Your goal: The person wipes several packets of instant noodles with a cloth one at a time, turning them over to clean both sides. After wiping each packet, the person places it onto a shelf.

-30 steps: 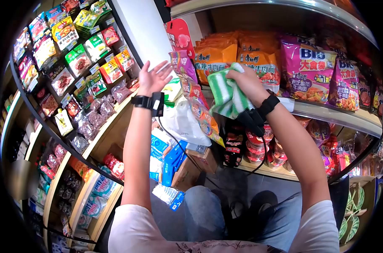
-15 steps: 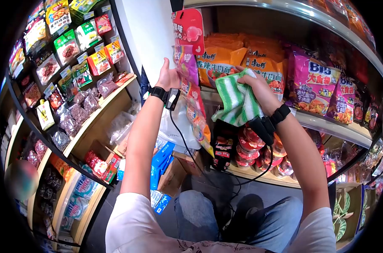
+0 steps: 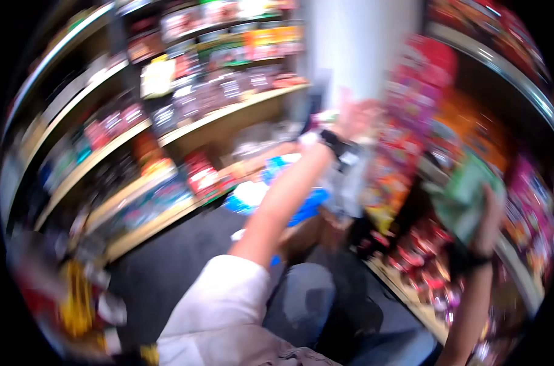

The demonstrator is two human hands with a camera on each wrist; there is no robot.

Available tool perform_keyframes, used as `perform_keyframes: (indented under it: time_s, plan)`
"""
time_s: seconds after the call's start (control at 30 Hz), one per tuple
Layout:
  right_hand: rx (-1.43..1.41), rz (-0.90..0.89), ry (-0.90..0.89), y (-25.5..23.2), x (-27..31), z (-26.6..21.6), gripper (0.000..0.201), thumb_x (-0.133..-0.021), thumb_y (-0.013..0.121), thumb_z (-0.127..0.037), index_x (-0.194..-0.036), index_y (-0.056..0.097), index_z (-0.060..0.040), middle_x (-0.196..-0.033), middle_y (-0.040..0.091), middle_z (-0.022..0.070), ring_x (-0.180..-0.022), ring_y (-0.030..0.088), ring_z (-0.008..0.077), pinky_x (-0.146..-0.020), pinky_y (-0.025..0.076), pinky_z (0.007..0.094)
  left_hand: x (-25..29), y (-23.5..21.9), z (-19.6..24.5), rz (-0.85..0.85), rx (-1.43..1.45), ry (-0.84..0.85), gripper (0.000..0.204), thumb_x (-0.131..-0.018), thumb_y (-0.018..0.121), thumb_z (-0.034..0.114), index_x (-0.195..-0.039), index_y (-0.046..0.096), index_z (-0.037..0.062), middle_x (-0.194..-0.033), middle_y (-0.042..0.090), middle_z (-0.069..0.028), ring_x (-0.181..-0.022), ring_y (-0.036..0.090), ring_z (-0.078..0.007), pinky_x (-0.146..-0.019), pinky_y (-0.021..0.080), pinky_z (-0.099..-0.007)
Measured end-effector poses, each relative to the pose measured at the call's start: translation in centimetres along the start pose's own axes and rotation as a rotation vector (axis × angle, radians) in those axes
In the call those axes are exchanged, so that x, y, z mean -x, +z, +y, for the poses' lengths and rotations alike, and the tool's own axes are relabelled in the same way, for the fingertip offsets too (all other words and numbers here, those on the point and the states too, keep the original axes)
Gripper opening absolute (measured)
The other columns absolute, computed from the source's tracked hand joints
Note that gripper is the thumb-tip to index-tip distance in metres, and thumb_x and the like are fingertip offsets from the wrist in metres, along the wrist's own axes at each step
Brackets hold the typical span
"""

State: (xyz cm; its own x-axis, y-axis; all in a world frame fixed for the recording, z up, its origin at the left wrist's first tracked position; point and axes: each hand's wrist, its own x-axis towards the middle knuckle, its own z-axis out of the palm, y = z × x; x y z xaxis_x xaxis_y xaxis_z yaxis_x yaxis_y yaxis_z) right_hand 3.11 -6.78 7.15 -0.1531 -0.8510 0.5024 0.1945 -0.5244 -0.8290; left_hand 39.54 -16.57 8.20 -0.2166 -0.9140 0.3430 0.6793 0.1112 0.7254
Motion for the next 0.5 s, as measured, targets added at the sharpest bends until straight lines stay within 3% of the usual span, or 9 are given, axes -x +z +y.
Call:
perform_keyframes:
  time_s: [0.03,0.07,0.1,0.13,0.17,0.27,0.37,0.47,0.5]
  plan:
    - [-0.07,-0.006,0.049,-1.5,1.0,0.6,0.038,-0.084,0.054,-0.028,-0.111,0.051,-0.0029,-0.107,0.054,0.0084,-0.093,0.054,0.0194,-0.083,0.042,0.0309,2.3,0.3,-0.7,-0.038,0.093,0.032,0.08,-0.081,0.028,0.066,-0.114,0.048,-0.0036,-0.111,0.054,-0.0163,-0.103,0.051,-0.0277,-0.089,0.039,-0.0387]
    - [-0.037,-0.014,0.11,-2.9,2.2,2.4,0.043,-0.083,0.054,-0.028,-0.117,0.047,-0.0024,-0.111,0.052,0.0097,-0.097,0.053,0.0206,-0.085,0.041,0.0318,3.8,-0.6,-2.5,-0.036,-0.117,0.263,0.071,-0.084,0.032,0.06,-0.111,0.049,-0.003,-0.108,0.056,-0.0142,-0.099,0.052,-0.0239,-0.088,0.04,-0.0384]
    - [-0.002,-0.025,0.172,-4.4,3.2,4.2,0.048,-0.083,0.054,-0.028,-0.122,0.042,-0.0018,-0.116,0.05,0.011,-0.1,0.052,0.0217,-0.087,0.04,0.0328,6.8,0.6,-2.9,-0.162,-0.012,0.265,0.059,-0.087,0.035,0.054,-0.106,0.053,0.0008,-0.102,0.058,-0.0113,-0.094,0.054,-0.0218,-0.088,0.039,-0.0382]
    - [0.032,-0.038,0.232,-5.8,4.1,6.0,0.054,-0.083,0.054,-0.028,-0.127,0.038,-0.0013,-0.12,0.048,0.0123,-0.103,0.05,0.0229,-0.089,0.039,0.0337,9.4,1.8,-3.9,0.014,-0.032,0.374,0.058,-0.086,0.035,0.056,-0.1,0.058,0.0045,-0.093,0.06,-0.0083,-0.089,0.055,-0.019,-0.086,0.041,-0.0345]
    - [0.277,-0.026,0.171,-6.0,5.5,7.7,0.06,-0.081,0.056,-0.032,-0.129,0.037,-0.0006,-0.125,0.046,0.0124,-0.107,0.047,0.0235,-0.094,0.033,0.0338,12.5,2.5,-4.6,0.113,-0.031,0.313,0.06,-0.085,0.035,0.06,-0.096,0.06,0.0061,-0.09,0.06,-0.0071,-0.085,0.055,-0.0174,-0.08,0.042,-0.0291]
    - [0.226,-0.285,0.118,-1.5,14.1,8.4,0.052,-0.08,0.057,-0.028,-0.12,0.043,0.0031,-0.117,0.05,0.0161,-0.102,0.049,0.0259,-0.091,0.036,0.0359,20.2,4.9,-8.6,0.045,0.267,0.144,0.066,-0.083,0.033,0.062,-0.083,0.061,0.0027,-0.079,0.062,-0.0091,-0.074,0.06,-0.0189,-0.068,0.046,-0.0303]
    - [0.254,-0.429,-0.086,-0.6,20.6,9.2,0.045,-0.08,0.059,-0.027,-0.106,0.051,0.0077,-0.101,0.057,0.0179,-0.09,0.053,0.0276,-0.083,0.042,0.0376,27.3,6.4,-11.4,0.193,0.011,-0.063,0.059,-0.084,0.035,0.06,-0.088,0.056,0.0053,-0.082,0.06,-0.0083,-0.071,0.058,-0.0177,-0.065,0.047,-0.0306]
    - [0.192,-0.591,0.011,-0.6,22.7,8.5,0.053,-0.079,0.061,-0.038,-0.104,0.051,0.0073,-0.099,0.057,0.018,-0.087,0.054,0.0265,-0.081,0.043,0.0387,30.9,6.2,-12.4,0.315,-0.148,-0.139,0.055,-0.083,0.039,0.06,-0.095,0.053,0.0078,-0.085,0.057,-0.0056,-0.075,0.056,-0.0157,-0.068,0.047,-0.0316]
    - [0.046,-0.602,0.164,-0.2,23.1,8.6,0.058,-0.079,0.06,-0.04,-0.112,0.045,0.0055,-0.1,0.057,0.0187,-0.089,0.053,0.0254,-0.083,0.042,0.0382,31.6,5.1,-13.2,0.338,-0.105,-0.166,0.05,-0.084,0.04,0.056,-0.096,0.052,0.0092,-0.086,0.057,-0.0055,-0.075,0.056,-0.0176,-0.068,0.046,-0.0316]
